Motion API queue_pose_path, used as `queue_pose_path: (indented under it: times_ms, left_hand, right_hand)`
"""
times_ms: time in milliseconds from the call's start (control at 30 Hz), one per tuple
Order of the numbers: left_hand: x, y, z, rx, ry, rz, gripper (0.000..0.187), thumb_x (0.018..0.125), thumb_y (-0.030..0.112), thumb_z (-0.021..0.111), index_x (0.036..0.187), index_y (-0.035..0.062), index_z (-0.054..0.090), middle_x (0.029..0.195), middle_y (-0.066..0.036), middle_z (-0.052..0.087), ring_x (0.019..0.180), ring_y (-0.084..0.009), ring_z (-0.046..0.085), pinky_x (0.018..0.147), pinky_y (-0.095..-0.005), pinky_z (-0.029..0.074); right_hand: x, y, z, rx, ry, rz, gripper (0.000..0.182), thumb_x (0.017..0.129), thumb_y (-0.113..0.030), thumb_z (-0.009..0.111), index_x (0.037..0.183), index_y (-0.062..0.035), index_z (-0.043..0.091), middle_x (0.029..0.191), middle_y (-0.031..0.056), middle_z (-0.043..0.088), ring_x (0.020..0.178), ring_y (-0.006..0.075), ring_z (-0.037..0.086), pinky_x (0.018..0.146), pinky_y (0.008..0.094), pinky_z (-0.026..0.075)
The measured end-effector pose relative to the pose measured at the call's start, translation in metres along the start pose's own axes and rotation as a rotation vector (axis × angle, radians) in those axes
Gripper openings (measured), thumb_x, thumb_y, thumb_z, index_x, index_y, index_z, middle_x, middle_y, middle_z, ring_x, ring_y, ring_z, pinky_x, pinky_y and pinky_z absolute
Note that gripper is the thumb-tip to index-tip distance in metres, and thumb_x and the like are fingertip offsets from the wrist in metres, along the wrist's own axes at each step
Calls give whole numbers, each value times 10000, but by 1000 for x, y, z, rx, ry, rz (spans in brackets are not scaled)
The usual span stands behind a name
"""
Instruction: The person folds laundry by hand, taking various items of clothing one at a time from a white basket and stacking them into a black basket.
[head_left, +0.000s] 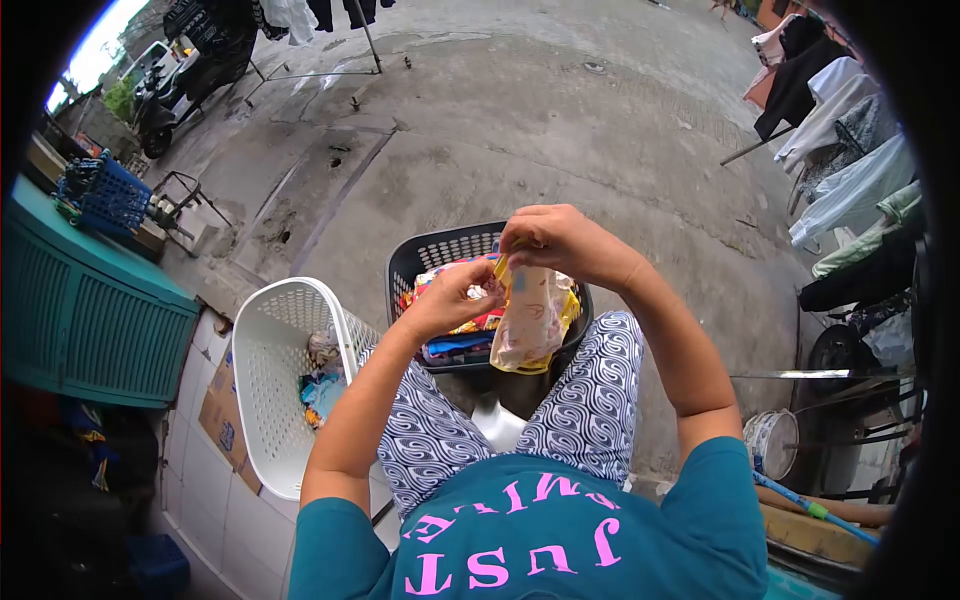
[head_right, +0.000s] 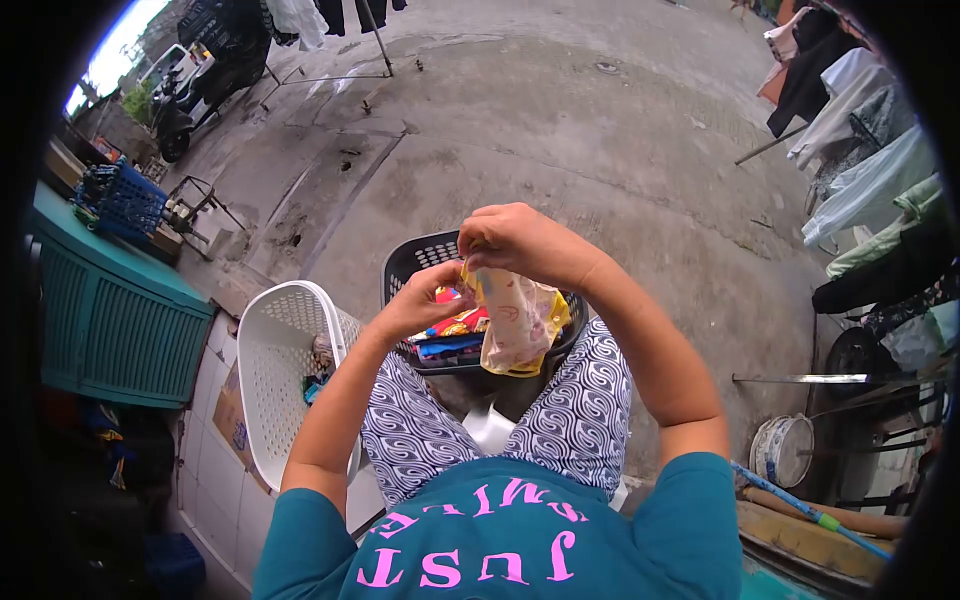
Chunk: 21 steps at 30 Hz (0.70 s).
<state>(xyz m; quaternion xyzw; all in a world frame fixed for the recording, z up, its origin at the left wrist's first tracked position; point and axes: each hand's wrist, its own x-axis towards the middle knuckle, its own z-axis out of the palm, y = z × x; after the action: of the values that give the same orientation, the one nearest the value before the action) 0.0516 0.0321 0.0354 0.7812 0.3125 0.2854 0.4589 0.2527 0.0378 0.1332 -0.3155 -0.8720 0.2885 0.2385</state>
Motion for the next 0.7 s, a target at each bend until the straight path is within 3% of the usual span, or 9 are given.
queue_pose_path:
  times_ms: [33,133,267,300,333,467,600,667,700]
  left_hand:
    - [-2,-1,5,-10,27,25,198,734,139,651,846,10,552,769,-82,592,741,-201,585,667,-331,448]
    - [-17,-6,1,275,-146,-73,192,732,174,629,850,39,561,813,-98,590,758,-240,577,647,-333,443]
    - [-42,-10,-9,484,-288,67,150,750,205,607,846,90,591,912,-56,589,968,-237,519,901,-394,340]
    - [-46,1,-16,445,-330,32,158,743,202,608,860,96,600,960,-53,591,1059,-218,484,993,-425,246]
    - [-50,4,-24,445,-332,31,158,743,202,608,860,96,600,960,-53,591,1059,-218,484,993,-425,246]
    - [-67,27,-67,645,-144,-30,147,741,123,602,883,86,603,1031,-55,584,1143,-191,444,1067,-471,105]
    - [-71,65,-111,784,11,-72,153,759,107,597,911,102,611,1087,-52,562,1141,-180,447,1067,-477,104]
    - [-71,69,-124,819,22,-81,152,757,110,599,908,101,610,1084,-55,564,1135,-181,451,1067,-475,113]
    - [-70,71,-127,853,33,-86,150,756,113,602,905,101,608,1081,-59,566,1129,-182,455,1068,-472,123]
  right_hand:
    - [-2,-7,-3,-4,-1,-1,155,749,-99,632,854,-11,559,841,62,594,736,183,580,671,306,477]
    - [-10,-23,-17,-144,52,39,148,769,-141,605,831,-25,536,823,90,568,757,236,561,694,322,454]
    - [-26,-20,-36,-65,147,-203,144,823,-160,558,818,-29,499,841,58,578,850,207,548,770,318,437]
    - [-32,-20,-38,202,80,-106,145,846,-169,536,831,-32,490,861,56,587,864,183,545,779,315,434]
    - [-38,-18,-40,469,11,-8,147,869,-177,514,844,-36,481,880,53,596,878,159,541,787,312,432]
    - [-52,-19,-43,440,39,127,164,877,-193,519,834,-43,468,833,50,588,827,129,538,747,284,428]
    - [-65,-17,-50,526,0,131,149,829,-137,591,814,-50,470,767,18,543,763,92,515,675,249,413]
    - [-67,-19,-52,766,85,-148,200,752,-62,668,802,-56,475,738,-10,501,676,63,487,615,227,391]
    - [-68,-21,-55,783,105,-172,266,695,-37,716,838,-60,494,776,-9,519,638,63,500,603,222,383]
